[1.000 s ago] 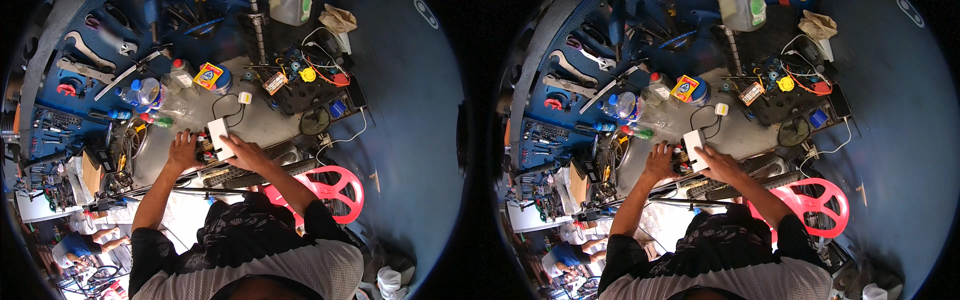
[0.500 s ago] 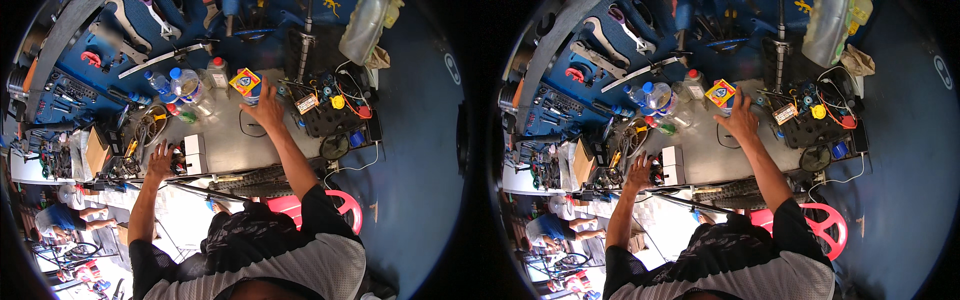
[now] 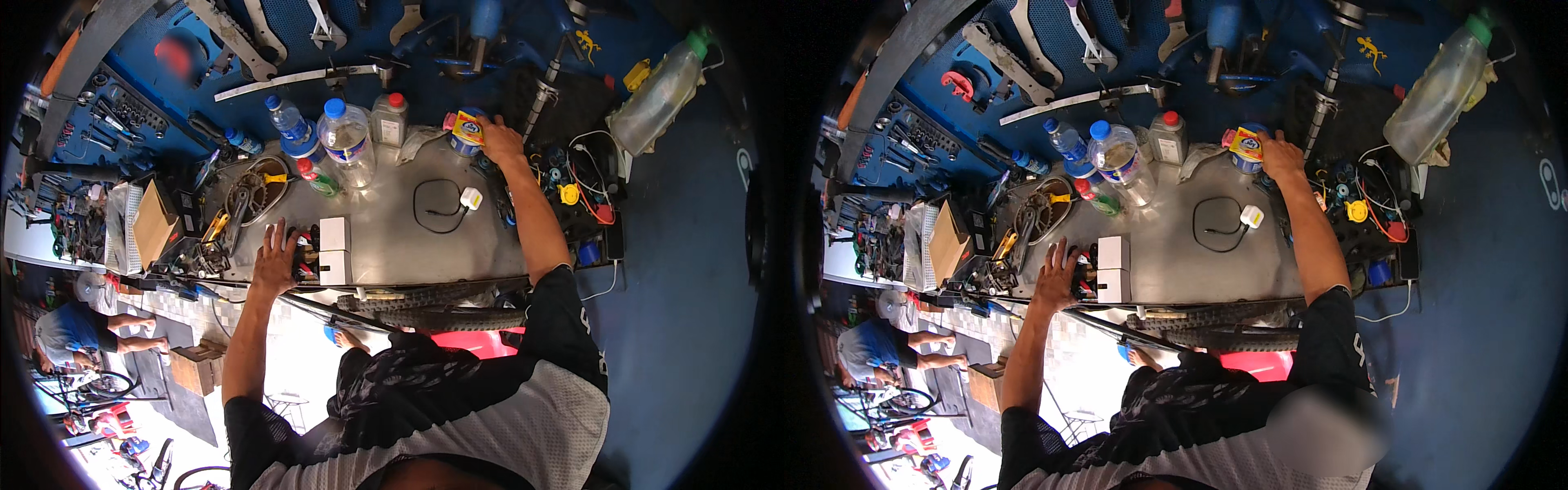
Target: The person organizes small bicycle parts and tools on a workbench. They move items between trays, sort components, and handle a bicycle chain and various containers.
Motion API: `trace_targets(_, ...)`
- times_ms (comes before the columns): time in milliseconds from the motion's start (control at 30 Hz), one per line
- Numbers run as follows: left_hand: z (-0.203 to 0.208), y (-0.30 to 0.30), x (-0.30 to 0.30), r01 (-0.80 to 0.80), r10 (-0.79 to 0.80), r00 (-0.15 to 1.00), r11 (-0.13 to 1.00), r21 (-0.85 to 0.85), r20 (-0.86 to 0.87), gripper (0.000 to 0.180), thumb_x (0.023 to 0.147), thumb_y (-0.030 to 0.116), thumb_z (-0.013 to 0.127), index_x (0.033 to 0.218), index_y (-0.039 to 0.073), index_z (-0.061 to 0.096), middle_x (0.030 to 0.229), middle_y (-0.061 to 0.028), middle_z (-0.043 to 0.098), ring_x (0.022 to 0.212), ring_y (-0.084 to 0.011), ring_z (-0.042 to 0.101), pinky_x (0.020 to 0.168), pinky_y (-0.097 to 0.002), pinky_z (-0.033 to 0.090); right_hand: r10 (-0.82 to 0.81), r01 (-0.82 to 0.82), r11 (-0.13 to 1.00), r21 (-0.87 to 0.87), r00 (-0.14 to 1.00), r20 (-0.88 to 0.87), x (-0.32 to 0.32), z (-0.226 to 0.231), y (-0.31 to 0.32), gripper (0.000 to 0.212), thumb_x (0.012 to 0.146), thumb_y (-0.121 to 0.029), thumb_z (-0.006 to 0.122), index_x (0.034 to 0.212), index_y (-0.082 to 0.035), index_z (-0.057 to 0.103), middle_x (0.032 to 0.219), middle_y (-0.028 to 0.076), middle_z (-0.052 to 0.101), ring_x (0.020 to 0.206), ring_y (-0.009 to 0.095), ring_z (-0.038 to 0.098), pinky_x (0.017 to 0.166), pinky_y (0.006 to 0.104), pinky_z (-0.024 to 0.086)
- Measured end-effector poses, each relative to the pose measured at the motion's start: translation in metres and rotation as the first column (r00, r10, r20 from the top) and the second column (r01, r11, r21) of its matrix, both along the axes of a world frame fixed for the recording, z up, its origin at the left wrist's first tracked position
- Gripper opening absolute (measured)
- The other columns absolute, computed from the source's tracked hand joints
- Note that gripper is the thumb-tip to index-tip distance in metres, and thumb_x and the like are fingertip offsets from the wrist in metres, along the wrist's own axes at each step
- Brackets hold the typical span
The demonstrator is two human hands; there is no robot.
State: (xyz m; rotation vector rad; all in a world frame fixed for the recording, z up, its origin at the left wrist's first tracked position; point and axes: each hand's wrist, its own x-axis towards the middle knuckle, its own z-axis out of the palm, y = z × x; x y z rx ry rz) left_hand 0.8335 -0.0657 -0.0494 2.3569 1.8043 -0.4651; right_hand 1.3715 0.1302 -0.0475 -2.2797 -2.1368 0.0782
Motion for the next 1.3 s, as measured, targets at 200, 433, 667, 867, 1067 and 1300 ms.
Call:
trace_targets(200,-0.007,-0.005,-0.003,-0.031,0.032,0.999,0.999,0.015,-0.007,0.128,0.057,0.021,0.1,0.164,0.025,0.028,0.176,-0.0151,0.009,0.159,-0.0432,0.02,0.118,-0.0534,0.044,0.114,-0.116,0.993,-0.025,0.991,-0.07,-0.036,0.002,-0.004,0.069,0.092,-0.015,0.072,0.156,-0.025,0.049,0.149,0.018,0.055,0.119,0.04,0.07,0.094,0.0503,0.06)
trace_targets(433,0.004,-0.012,-0.001,0.003,-0.001,1.0,0.999,0.053,-0.031,0.135,0.058,0.027,0.1,0.168,0.022,0.022,0.176,-0.0164,0.011,0.16,-0.0414,0.019,0.126,-0.0558,0.032,0.0,0.002,0.999,-0.037,0.999,0.052,-0.044,0.011,-0.005,0.069,0.095,-0.014,0.067,0.16,-0.019,0.043,0.154,0.023,0.051,0.124,0.041,0.068,0.1,0.0492,0.058)
trace_targets(667,0.071,0.011,0.063,-0.112,-0.05,0.896,0.936,0.332,0.442,0.129,0.069,0.037,0.095,0.169,0.012,0.017,0.168,-0.0289,0.026,0.156,-0.0453,0.028,0.126,-0.0565,0.029,0.062,-0.038,0.996,0.075,0.933,-0.354,-0.125,0.081,-0.018,0.098,0.082,-0.049,0.084,0.16,-0.007,0.042,0.157,0.019,0.05,0.137,0.038,0.058,0.107,0.0498,0.052)
trace_targets(867,0.096,0.123,0.167,-0.404,-0.132,0.584,0.808,0.428,0.801,0.115,0.073,0.028,0.095,0.161,0.002,0.027,0.157,-0.0311,0.042,0.143,-0.0475,0.046,0.114,-0.0492,0.046,0.124,-0.021,0.979,0.205,0.855,-0.504,-0.181,0.024,0.034,0.072,0.081,-0.042,0.086,0.136,-0.007,0.057,0.133,0.019,0.067,0.125,0.04,0.064,0.101,0.0514,0.053)
trace_targets(1067,0.09,0.111,0.165,-0.375,-0.212,0.496,0.823,0.427,0.842,0.107,0.071,0.019,0.093,0.156,0.0,0.03,0.149,-0.0284,0.048,0.138,-0.045,0.051,0.113,-0.0481,0.047,0.06,0.003,0.99,0.141,0.897,-0.437,-0.146,0.028,0.017,0.075,0.08,-0.038,0.087,0.141,-0.009,0.054,0.132,0.019,0.069,0.122,0.04,0.068,0.099,0.0507,0.055)
trace_targets(1300,0.088,-0.031,0.122,-0.434,-0.12,0.381,0.852,0.292,0.917,0.111,0.07,0.018,0.097,0.156,0.0,0.029,0.152,-0.026,0.044,0.139,-0.0397,0.051,0.115,-0.0455,0.045,-0.004,0.036,0.995,0.095,0.949,-0.314,-0.098,0.03,0.033,0.084,0.083,-0.037,0.086,0.152,-0.011,0.046,0.144,0.019,0.062,0.123,0.042,0.067,0.1,0.0514,0.056)
